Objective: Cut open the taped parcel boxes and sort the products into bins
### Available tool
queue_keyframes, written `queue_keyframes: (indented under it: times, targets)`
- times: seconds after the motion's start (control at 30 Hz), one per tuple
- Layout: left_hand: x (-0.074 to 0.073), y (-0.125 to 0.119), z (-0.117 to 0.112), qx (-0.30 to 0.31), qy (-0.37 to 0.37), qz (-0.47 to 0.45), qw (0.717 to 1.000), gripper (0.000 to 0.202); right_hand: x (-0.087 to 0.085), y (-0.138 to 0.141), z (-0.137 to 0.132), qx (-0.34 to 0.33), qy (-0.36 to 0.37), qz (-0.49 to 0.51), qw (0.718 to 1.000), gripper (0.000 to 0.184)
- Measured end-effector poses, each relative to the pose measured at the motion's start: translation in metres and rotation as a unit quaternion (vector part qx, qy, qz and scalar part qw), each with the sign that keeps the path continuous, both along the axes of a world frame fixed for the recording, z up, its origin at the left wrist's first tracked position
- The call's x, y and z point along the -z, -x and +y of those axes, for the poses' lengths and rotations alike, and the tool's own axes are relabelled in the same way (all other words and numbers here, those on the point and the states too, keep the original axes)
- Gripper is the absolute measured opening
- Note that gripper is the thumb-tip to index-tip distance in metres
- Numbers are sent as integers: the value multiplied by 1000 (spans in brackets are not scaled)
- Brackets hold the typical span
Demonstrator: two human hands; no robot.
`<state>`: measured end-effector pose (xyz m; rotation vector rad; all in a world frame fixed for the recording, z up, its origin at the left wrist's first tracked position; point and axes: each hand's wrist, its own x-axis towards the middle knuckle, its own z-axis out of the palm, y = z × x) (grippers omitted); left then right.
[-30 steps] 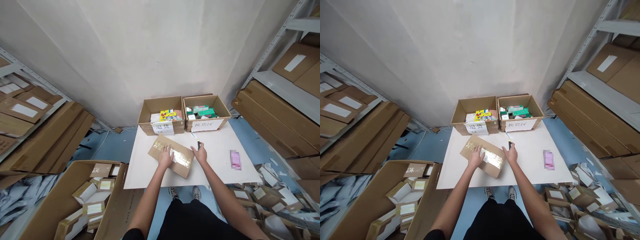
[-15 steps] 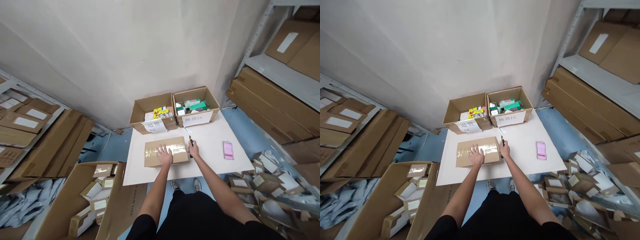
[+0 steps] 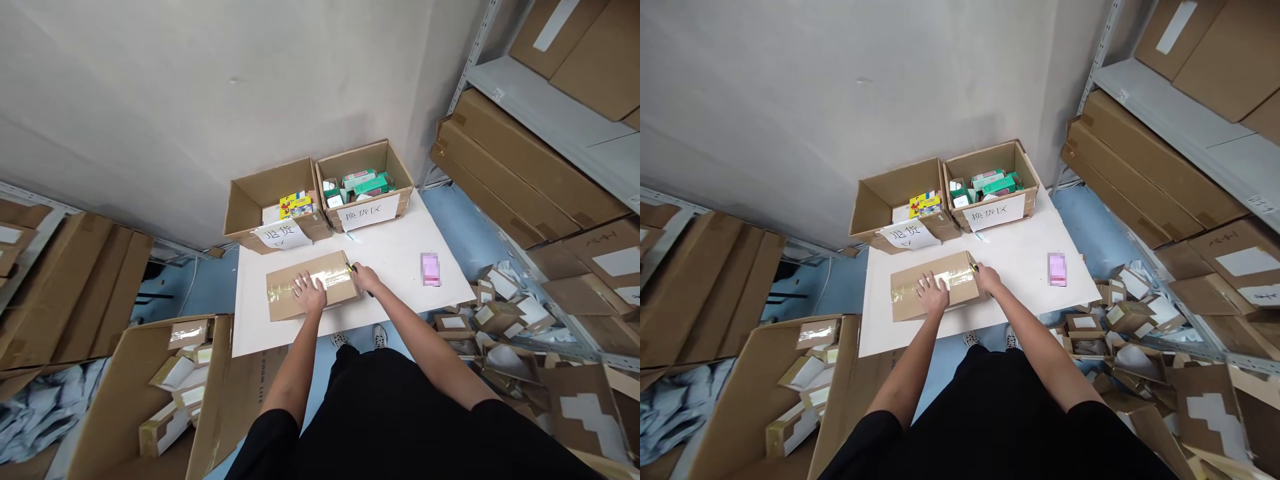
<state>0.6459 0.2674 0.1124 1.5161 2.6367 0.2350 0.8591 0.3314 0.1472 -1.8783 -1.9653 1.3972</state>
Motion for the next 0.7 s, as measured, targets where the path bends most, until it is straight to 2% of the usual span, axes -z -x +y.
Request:
queue_keyframes:
  times: [0.13, 0.3, 0.43, 0.57, 0.7]
  targets:
    - [1, 0, 0, 0, -1, 5, 1000, 66, -10, 14, 2, -24, -33, -82, 996, 29]
    - [0, -1, 0, 0, -3, -2, 1000, 66, -20, 18, 7, -65, -19, -116, 991, 31]
    - [0, -1, 0, -2, -6, -10, 1000, 67, -23, 12, -2, -80, 2, -106, 991, 27]
    - [1, -1, -1, 0, -14, -1, 1000, 67, -20, 3, -17, -42, 3, -61, 997, 21]
    - [2, -1, -1, -2, -13, 0, 1000, 67, -13, -18, -24, -13, 35, 17, 999, 22]
